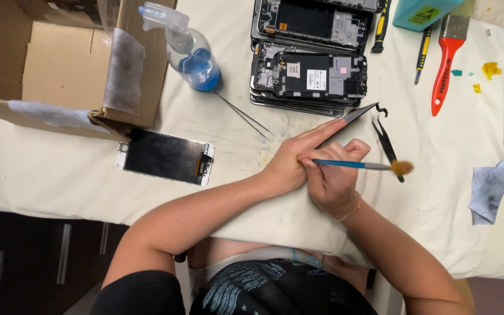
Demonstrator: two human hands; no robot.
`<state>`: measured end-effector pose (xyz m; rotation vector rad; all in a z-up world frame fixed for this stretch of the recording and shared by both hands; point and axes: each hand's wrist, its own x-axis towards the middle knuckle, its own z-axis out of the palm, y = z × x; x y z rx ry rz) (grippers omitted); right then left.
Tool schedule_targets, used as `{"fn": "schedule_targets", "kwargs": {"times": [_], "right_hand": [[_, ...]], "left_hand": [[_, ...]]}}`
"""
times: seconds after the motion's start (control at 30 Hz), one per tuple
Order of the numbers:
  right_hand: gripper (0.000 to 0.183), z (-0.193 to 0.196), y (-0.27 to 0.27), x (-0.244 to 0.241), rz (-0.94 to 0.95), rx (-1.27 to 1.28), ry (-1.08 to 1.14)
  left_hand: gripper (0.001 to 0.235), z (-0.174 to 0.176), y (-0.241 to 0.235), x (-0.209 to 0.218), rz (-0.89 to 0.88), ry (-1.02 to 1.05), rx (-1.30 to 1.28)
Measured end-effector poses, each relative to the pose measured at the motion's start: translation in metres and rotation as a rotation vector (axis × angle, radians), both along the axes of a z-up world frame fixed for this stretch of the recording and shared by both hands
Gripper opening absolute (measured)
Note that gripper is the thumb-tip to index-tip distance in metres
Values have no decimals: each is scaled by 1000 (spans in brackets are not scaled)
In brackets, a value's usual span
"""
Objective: The person cleans a disassembled smartphone screen using a small brush and a cloth. They repeatedly brush the edges and wipe the surface, handling the screen and tools one at a time on a workbench with other phone parts and tools nearby.
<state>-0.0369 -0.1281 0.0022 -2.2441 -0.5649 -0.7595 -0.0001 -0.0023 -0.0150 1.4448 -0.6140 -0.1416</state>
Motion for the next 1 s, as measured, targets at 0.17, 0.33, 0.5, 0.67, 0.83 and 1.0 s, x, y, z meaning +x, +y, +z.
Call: {"fn": "schedule_targets", "kwargs": {"times": [0.17,0.33,0.5,0.67,0.83,1.0], "right_hand": [[25,-1,-12,2,-11,90,19],[23,2,-13,6,-19,3,-17],[24,-8,-10,-2,-22,-39,-14],[26,2,-21,9,-106,-52,-36],[30,6,-29,14,-161,-100,-42],[21,11,-34,22,-139,-31,-45]], "left_hand": [[39,3,-1,-2,17,-23,21],[40,8,1,-1,6,-33,28],[40,8,0,-3,-6,-34,41],[39,9,-2,-1,8,-29,51],[36,9,0,0,15,-29,51],[39,12,1,1,14,-83,21]]}}
